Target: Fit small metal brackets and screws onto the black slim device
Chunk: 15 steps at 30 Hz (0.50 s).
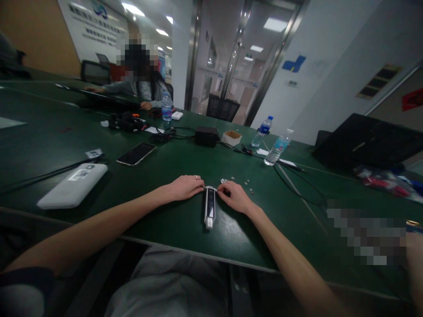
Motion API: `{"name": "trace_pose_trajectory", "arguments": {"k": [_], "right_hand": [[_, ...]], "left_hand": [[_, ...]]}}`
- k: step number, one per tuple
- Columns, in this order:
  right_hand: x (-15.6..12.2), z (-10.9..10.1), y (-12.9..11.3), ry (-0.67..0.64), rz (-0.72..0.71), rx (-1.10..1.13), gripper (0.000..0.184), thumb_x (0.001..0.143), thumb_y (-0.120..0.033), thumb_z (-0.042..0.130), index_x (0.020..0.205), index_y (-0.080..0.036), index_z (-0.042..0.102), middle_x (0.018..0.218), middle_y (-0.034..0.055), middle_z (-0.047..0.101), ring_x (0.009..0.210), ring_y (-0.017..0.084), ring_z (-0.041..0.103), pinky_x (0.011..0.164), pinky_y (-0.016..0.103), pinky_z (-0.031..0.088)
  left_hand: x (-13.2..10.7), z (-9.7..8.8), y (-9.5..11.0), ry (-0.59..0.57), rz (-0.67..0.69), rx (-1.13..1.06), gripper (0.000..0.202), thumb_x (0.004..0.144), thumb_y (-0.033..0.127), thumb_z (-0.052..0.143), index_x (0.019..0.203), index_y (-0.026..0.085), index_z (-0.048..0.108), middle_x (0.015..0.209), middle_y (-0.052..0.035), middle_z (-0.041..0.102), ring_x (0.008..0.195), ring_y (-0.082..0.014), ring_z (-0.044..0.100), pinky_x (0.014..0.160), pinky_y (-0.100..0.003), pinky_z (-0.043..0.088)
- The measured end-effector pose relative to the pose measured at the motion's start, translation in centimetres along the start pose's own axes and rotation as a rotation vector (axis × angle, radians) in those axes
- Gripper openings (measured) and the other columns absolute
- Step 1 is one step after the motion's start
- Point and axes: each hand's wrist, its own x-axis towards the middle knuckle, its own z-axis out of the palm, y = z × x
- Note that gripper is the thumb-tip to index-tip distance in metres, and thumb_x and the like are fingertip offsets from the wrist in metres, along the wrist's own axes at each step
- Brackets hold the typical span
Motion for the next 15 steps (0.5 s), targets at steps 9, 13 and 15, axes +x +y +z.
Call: {"name": "trace_pose_trajectory", "arguments": {"k": [9,13,15], "right_hand": [[0.1,0.2,0.3,0.003,-0.014,0.002,0.013,0.087,-0.024,0.053,0.089,-0.018,0.065,0.078,0.0026,0.059,0.070,0.014,0.054,0.066,0.026,0.043],[0.2,0.2,0.2,0.005,-0.021,0.002,0.012,0.087,-0.024,0.054,0.088,-0.018,0.065,0.078,0.0026,0.059,0.071,0.014,0.054,0.066,0.026,0.043],[0.2,0.1,0.2,0.009,-0.018,0.005,0.012,0.086,-0.023,0.055,0.088,-0.018,0.065,0.078,0.0026,0.059,0.070,0.014,0.054,0.066,0.026,0.043]], "left_hand": [[0.0,-0.5,-1.1,-0.007,0.000,-0.136,0.017,0.089,0.029,0.053,0.096,0.018,0.064,0.095,-0.0061,0.063,0.090,-0.0204,0.059,0.072,-0.026,0.043],[-0.2,-1.8,-1.2,-0.093,-0.047,-0.213,0.014,0.086,0.024,0.055,0.091,0.016,0.065,0.091,-0.0043,0.066,0.083,-0.0173,0.061,0.068,-0.024,0.043],[-0.4,-2.5,-1.2,-0.156,-0.092,-0.266,0.014,0.084,0.022,0.056,0.092,0.015,0.065,0.090,-0.0039,0.067,0.079,-0.0160,0.062,0.065,-0.022,0.044]]}}
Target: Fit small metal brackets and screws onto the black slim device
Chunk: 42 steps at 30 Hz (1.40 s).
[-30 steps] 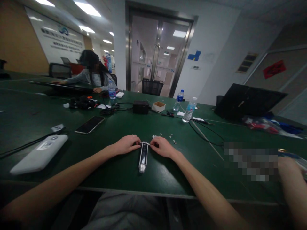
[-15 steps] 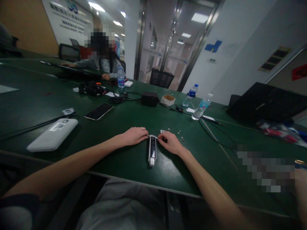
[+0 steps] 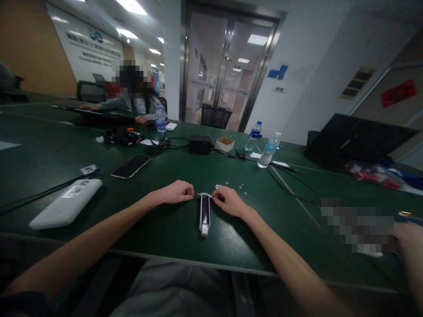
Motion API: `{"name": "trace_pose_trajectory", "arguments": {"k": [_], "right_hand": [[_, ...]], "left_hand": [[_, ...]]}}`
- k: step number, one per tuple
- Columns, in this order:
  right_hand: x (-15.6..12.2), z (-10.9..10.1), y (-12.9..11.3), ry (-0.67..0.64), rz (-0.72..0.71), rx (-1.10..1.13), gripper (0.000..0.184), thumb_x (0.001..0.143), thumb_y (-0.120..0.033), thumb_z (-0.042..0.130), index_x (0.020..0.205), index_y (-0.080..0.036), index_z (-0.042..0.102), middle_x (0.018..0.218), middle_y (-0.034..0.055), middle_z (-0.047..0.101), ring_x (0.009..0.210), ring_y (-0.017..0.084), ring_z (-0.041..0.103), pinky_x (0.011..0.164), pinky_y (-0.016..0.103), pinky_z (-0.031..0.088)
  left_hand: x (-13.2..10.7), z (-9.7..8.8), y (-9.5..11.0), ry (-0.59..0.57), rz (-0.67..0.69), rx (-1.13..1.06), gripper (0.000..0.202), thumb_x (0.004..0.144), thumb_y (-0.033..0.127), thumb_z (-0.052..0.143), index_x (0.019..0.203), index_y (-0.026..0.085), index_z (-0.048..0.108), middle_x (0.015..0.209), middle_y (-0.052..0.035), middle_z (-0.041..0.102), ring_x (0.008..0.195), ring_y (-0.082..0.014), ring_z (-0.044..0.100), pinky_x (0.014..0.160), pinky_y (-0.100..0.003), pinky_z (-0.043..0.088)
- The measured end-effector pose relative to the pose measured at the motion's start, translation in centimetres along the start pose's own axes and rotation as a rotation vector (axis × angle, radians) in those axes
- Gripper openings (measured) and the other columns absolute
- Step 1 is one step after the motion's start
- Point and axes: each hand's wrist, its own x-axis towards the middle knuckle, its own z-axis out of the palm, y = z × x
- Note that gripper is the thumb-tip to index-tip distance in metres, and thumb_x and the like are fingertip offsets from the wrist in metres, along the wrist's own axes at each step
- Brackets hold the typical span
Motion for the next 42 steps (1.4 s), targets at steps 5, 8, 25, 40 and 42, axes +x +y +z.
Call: {"name": "trace_pose_trajectory", "arguments": {"k": [5,8,25,40,42], "right_hand": [[0.0,0.0,-0.1,0.004,-0.014,0.008,0.011,0.086,-0.022,0.054,0.088,-0.017,0.064,0.077,0.0024,0.059,0.070,0.014,0.054,0.064,0.025,0.042],[0.1,0.0,-0.1,0.015,-0.024,0.003,0.011,0.086,-0.022,0.054,0.087,-0.017,0.064,0.075,0.0023,0.059,0.069,0.014,0.054,0.064,0.025,0.042],[0.1,-0.1,-0.1,0.020,-0.029,0.002,0.009,0.085,-0.020,0.055,0.087,-0.017,0.064,0.077,0.0022,0.060,0.071,0.013,0.054,0.064,0.024,0.041],[0.2,0.1,-0.1,0.029,-0.024,0.002,0.010,0.086,-0.020,0.054,0.087,-0.017,0.064,0.076,0.0020,0.061,0.068,0.012,0.054,0.064,0.023,0.041],[0.2,0.2,0.1,0.030,-0.026,0.002,0.011,0.086,-0.021,0.054,0.088,-0.017,0.064,0.077,0.0021,0.061,0.069,0.013,0.054,0.064,0.024,0.041]], "left_hand": [[-0.2,-0.2,-0.1,-0.016,-0.032,-0.044,0.016,0.084,0.024,0.054,0.093,0.014,0.063,0.090,-0.0053,0.068,0.077,-0.0170,0.063,0.062,-0.023,0.045],[0.2,0.3,-0.2,0.106,-0.046,-0.020,0.017,0.086,0.025,0.051,0.091,0.014,0.062,0.091,-0.0066,0.067,0.082,-0.0180,0.063,0.068,-0.024,0.046],[0.6,1.0,-0.4,0.146,0.014,-0.250,0.022,0.083,0.037,0.061,0.091,0.017,0.063,0.087,-0.0018,0.067,0.076,-0.0158,0.062,0.064,-0.024,0.046],[0.8,1.3,-0.4,0.175,0.020,-0.225,0.023,0.081,0.036,0.062,0.093,0.017,0.066,0.089,-0.0029,0.068,0.079,-0.0163,0.063,0.070,-0.024,0.048],[0.8,1.3,-0.4,0.174,0.017,-0.230,0.023,0.081,0.036,0.062,0.094,0.017,0.066,0.091,-0.0029,0.069,0.080,-0.0162,0.063,0.070,-0.024,0.048]]}}
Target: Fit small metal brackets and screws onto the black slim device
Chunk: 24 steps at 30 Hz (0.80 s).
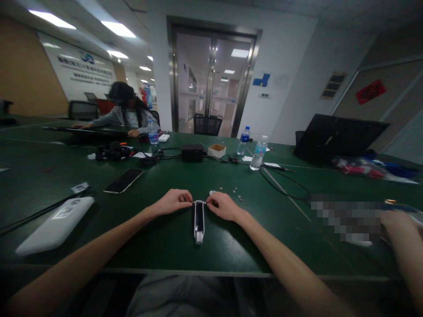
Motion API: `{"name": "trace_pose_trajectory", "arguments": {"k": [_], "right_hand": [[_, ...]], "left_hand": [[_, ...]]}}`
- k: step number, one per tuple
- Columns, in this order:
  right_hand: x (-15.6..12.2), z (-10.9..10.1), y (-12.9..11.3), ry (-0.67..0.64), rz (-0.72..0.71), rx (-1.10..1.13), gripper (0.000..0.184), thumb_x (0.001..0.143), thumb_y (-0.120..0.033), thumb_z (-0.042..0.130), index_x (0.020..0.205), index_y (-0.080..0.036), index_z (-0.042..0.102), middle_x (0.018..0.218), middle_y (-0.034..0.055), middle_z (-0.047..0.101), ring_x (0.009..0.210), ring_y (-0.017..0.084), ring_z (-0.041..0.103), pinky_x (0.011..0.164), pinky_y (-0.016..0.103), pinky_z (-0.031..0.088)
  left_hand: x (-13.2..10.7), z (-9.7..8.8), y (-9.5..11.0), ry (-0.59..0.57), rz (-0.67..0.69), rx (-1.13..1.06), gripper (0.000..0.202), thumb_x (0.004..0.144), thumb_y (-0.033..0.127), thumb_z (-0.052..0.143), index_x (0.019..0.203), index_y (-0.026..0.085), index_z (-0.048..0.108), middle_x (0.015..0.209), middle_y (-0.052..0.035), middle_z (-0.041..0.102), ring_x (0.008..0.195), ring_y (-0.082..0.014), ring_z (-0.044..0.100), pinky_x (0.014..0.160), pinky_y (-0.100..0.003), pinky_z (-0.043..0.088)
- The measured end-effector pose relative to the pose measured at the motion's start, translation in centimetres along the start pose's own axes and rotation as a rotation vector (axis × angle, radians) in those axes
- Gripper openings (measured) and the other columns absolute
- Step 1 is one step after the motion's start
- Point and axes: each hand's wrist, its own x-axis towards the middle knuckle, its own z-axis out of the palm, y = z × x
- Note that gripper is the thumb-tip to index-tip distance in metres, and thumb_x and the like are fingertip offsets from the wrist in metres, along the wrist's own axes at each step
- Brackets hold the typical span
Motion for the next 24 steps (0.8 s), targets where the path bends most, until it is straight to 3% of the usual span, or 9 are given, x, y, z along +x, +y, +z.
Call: {"name": "trace_pose_trajectory", "arguments": {"k": [19,24], "right_hand": [[0.0,-0.3,-0.5,-0.015,0.009,0.013,0.012,0.087,-0.021,0.054,0.089,-0.016,0.065,0.079,0.0027,0.061,0.069,0.013,0.055,0.063,0.024,0.043],[0.0,-1.7,-0.5,0.046,0.036,-0.043,0.017,0.090,-0.027,0.052,0.092,-0.017,0.065,0.084,0.0044,0.063,0.075,0.014,0.057,0.069,0.026,0.045]], "left_hand": [[-0.3,0.7,0.9,0.028,0.007,0.026,0.025,0.087,0.037,0.056,0.098,0.018,0.068,0.099,-0.0033,0.069,0.086,-0.0162,0.064,0.075,-0.025,0.049],[-0.1,1.0,0.4,0.053,0.010,0.006,0.027,0.085,0.039,0.059,0.101,0.018,0.065,0.097,-0.0027,0.069,0.080,-0.0162,0.063,0.071,-0.026,0.049]]}}
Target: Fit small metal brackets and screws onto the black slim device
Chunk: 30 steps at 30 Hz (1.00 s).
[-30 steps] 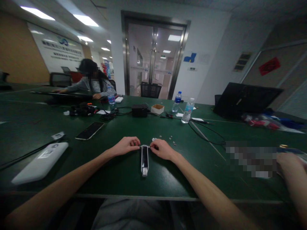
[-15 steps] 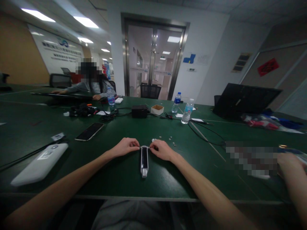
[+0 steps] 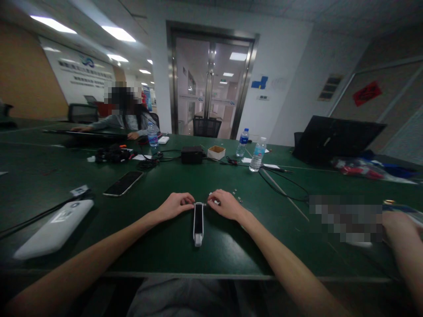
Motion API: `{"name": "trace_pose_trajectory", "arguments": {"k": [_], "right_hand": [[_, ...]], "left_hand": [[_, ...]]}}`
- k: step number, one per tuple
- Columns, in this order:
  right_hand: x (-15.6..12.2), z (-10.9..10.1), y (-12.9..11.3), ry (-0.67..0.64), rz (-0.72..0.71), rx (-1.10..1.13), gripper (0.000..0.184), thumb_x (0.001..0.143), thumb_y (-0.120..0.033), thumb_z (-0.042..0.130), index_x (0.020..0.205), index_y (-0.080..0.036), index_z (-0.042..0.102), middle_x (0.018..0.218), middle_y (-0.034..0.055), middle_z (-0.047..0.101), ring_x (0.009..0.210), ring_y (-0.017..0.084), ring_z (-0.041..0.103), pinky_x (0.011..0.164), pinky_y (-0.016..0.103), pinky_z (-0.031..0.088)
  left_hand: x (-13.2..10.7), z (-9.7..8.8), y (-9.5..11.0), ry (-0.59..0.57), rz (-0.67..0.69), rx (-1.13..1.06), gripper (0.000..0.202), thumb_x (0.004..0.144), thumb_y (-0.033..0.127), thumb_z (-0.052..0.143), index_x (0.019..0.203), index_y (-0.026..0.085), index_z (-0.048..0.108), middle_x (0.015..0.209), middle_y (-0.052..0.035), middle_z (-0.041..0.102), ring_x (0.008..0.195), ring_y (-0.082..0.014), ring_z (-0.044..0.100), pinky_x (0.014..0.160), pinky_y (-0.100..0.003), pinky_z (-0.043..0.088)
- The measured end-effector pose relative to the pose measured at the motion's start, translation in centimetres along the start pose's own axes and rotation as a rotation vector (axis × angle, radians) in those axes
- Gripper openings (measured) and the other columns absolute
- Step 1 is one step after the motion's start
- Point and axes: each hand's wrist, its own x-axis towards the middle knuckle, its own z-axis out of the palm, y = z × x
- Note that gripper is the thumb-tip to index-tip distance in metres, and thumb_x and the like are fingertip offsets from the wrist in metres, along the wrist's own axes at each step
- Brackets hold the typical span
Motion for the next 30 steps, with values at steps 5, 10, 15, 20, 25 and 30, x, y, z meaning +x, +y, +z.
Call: {"name": "trace_pose_trajectory", "arguments": {"k": [5,10,15,20,25,30], "right_hand": [[-0.6,-2.7,2.0,0.068,0.217,-0.296,0.021,0.091,-0.030,0.049,0.094,-0.016,0.065,0.097,0.0094,0.063,0.092,0.020,0.057,0.079,0.031,0.044],[-1.7,-3.7,4.2,-0.103,0.536,-0.542,0.022,0.089,-0.028,0.051,0.100,-0.016,0.065,0.104,0.0156,0.061,0.099,0.028,0.056,0.077,0.034,0.045],[-1.8,-3.2,4.8,-0.204,0.656,-0.482,0.024,0.089,-0.018,0.043,0.097,-0.016,0.065,0.105,0.0158,0.062,0.092,0.026,0.061,0.070,0.032,0.045],[-1.6,-3.0,5.3,-0.188,0.665,-0.433,0.024,0.086,-0.012,0.044,0.095,-0.017,0.066,0.105,0.0143,0.063,0.094,0.026,0.062,0.071,0.031,0.045],[-1.8,-3.5,5.6,-0.162,0.664,-0.456,0.023,0.085,-0.015,0.048,0.099,-0.017,0.065,0.108,0.0137,0.062,0.101,0.026,0.058,0.072,0.030,0.045],[-2.1,-4.2,5.6,-0.159,0.696,-0.457,0.021,0.086,-0.019,0.047,0.098,-0.019,0.065,0.107,0.0118,0.063,0.098,0.025,0.060,0.071,0.030,0.044]], "left_hand": [[0.0,0.0,-0.2,0.004,0.015,0.008,0.026,0.084,0.038,0.061,0.101,0.018,0.064,0.098,-0.0020,0.069,0.076,-0.0149,0.062,0.069,-0.026,0.048],[-0.1,-0.1,0.0,-0.008,0.026,0.021,0.026,0.084,0.037,0.060,0.102,0.018,0.064,0.098,-0.0023,0.068,0.077,-0.0147,0.061,0.068,-0.026,0.048],[-0.1,-0.2,0.2,-0.016,0.024,0.028,0.027,0.085,0.037,0.060,0.102,0.017,0.064,0.098,-0.0030,0.068,0.077,-0.0149,0.061,0.068,-0.026,0.048],[-0.2,-0.3,0.2,-0.025,0.017,0.025,0.026,0.085,0.036,0.059,0.103,0.018,0.064,0.101,-0.0031,0.067,0.081,-0.0154,0.061,0.070,-0.026,0.049],[-0.3,-0.5,0.7,-0.029,0.002,0.033,0.025,0.084,0.035,0.060,0.102,0.017,0.064,0.100,-0.0034,0.067,0.081,-0.0152,0.061,0.070,-0.026,0.049],[-0.2,-0.4,0.4,-0.027,0.016,0.035,0.026,0.085,0.037,0.059,0.102,0.017,0.064,0.100,-0.0032,0.067,0.080,-0.0152,0.061,0.069,-0.026,0.048]]}}
